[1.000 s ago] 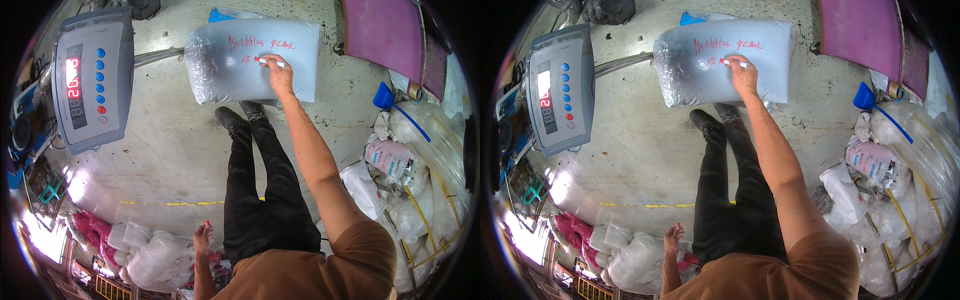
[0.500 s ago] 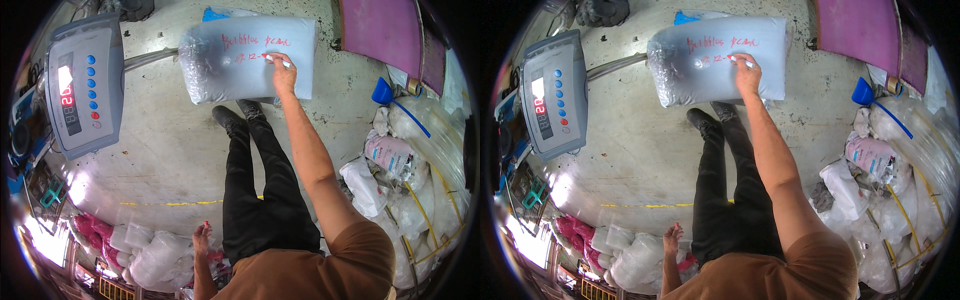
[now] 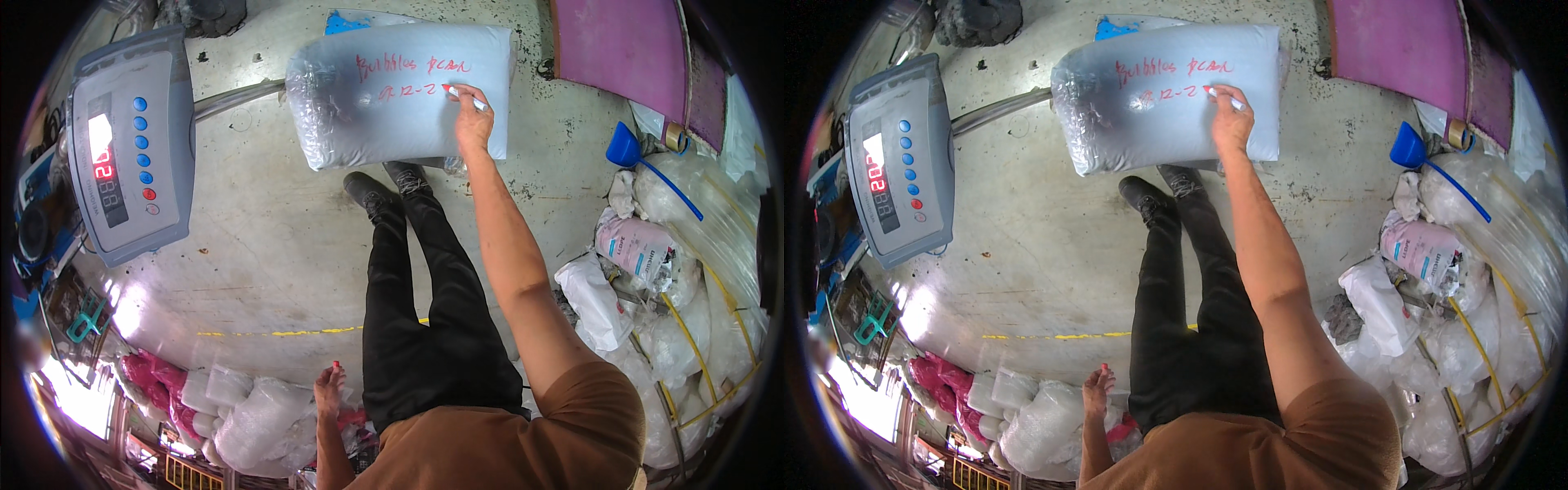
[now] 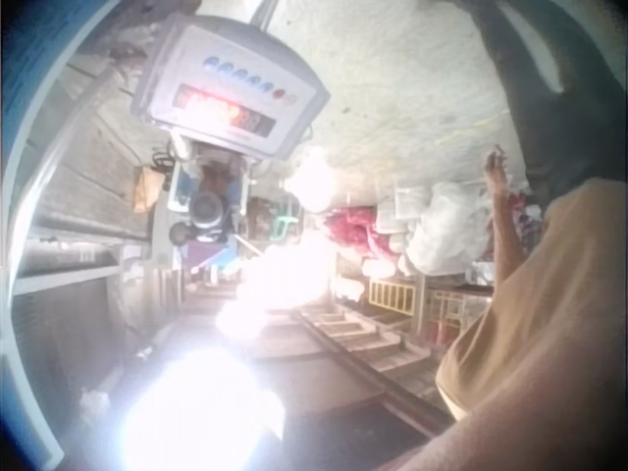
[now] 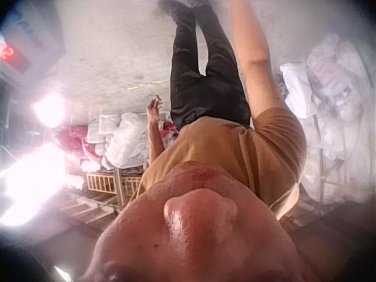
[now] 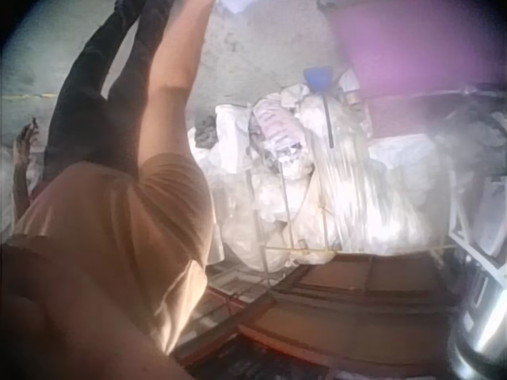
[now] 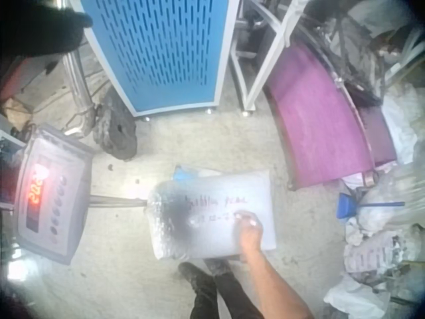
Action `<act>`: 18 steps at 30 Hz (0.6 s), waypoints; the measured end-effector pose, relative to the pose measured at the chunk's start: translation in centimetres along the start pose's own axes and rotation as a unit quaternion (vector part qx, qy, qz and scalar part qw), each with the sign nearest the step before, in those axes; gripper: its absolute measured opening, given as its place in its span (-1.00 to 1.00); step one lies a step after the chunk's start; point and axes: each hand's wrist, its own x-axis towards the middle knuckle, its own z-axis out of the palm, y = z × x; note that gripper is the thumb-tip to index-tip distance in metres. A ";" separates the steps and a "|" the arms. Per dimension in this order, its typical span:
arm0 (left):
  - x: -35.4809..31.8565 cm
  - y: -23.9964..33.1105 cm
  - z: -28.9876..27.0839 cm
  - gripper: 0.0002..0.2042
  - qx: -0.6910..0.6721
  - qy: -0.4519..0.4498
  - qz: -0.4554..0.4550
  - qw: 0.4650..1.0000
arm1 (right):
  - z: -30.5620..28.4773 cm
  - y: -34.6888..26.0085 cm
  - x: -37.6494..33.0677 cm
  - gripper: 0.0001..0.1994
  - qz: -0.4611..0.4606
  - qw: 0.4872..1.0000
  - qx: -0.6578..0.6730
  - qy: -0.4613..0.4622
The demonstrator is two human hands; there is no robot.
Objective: The person scoops dark granular material from a hopper into a white sack placed on a digital scale. After filling, they fold the sack closed, secure it with packing tape using a dispenser, and label the sealed sack with a red marker.
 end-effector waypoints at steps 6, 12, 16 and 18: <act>-0.1 0.3 0.1 -0.64 0.010 0.005 0.001 1.000 | -1.0 -0.8 0.2 -0.77 0.020 0.999 -0.033 -0.002; -0.6 1.4 0.9 -0.70 -0.017 0.020 0.013 1.000 | 0.1 -0.7 -1.9 -0.79 0.025 0.997 -0.020 -0.068; -0.4 1.0 0.8 -0.70 -0.010 0.016 0.017 1.000 | 2.9 0.0 -6.0 -0.80 -0.029 0.988 -0.029 -0.149; -0.3 0.7 0.4 -0.70 -0.010 0.017 0.017 1.000 | 4.0 1.9 -6.8 -0.80 -0.107 0.981 -0.068 -0.145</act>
